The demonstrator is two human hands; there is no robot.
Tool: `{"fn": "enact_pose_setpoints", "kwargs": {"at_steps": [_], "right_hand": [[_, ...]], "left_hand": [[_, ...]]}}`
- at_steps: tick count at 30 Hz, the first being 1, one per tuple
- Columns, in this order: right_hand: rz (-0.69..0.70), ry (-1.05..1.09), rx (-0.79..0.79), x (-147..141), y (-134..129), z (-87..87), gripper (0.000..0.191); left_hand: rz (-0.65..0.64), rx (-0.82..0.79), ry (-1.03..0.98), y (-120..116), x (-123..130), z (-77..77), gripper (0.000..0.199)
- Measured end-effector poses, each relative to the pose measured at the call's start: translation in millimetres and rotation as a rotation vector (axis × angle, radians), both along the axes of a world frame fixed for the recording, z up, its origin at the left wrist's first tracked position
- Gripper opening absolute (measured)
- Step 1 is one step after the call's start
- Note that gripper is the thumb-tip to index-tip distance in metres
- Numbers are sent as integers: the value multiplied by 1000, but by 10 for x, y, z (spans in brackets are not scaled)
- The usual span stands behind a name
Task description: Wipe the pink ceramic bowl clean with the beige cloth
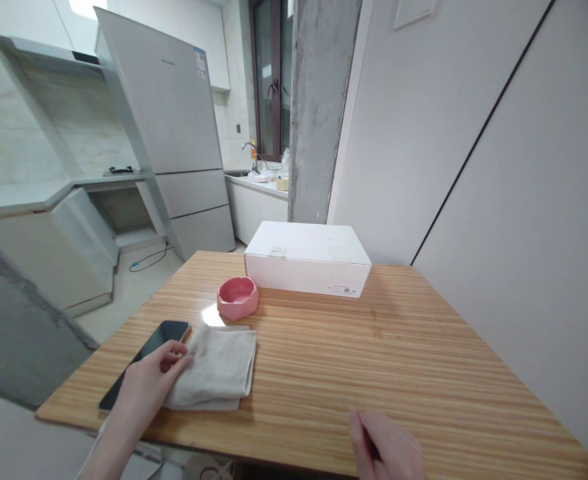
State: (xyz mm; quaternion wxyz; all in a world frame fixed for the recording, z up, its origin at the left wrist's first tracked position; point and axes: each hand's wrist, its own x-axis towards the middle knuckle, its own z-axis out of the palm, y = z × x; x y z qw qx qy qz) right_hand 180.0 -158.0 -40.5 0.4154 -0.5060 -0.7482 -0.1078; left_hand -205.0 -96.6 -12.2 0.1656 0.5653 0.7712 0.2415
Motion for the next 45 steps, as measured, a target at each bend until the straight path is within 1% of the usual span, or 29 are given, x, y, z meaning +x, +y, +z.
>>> {"fn": "enact_pose_setpoints", "kwargs": {"at_steps": [2,4,5,6,7,8,9,10,11,12,13,15,17,20,27,33,41,45], "right_hand": [[-18,-7,-48,53,44,22,36],[-61,-15,-132,99,111,47,39],[-87,-22,-180,112,152,58,40],[-110,-31,-230,115,197,67,41],[-124,-43,-275,106,243,72,41],[-129,-57,-312,87,288,72,41],[-129,-74,-343,58,331,66,41],[-124,-92,-365,23,368,54,40],[-118,-112,-377,-15,399,37,40],[-116,-133,-380,-52,423,16,39],[-119,-154,-376,-85,439,-6,39],[-124,-189,-363,-127,451,-48,39],[-115,-201,-349,-136,442,-74,39],[-87,-199,-330,-121,416,-76,40],[-63,-156,-292,-112,398,-43,40],[-53,-129,-306,-114,379,-23,40],[-63,-118,-310,-111,377,-51,42],[-47,-120,-316,-103,379,-60,40]], "left_hand": [[12,46,105,-26,50,4,26],[67,198,278,-78,215,51,31],[103,303,354,-109,347,85,32],[114,401,379,-139,511,117,32],[79,468,336,-166,703,141,30],[11,504,246,-186,914,152,27],[-107,503,146,-198,1133,146,25],[-245,471,46,-201,1350,121,23],[-361,406,-31,-197,1553,82,23],[-473,331,-66,-186,1731,31,22],[-538,274,-55,-173,1878,-24,20],[-574,219,37,-152,2066,-128,16],[-557,219,134,-144,2132,-198,15],[-562,237,177,-149,2109,-232,16],[-575,251,204,-157,2084,-211,15],[-572,222,198,-159,2089,-224,15],[-576,219,196,-160,2089,-214,15],[-574,217,197,-171,2090,-211,15]]}}
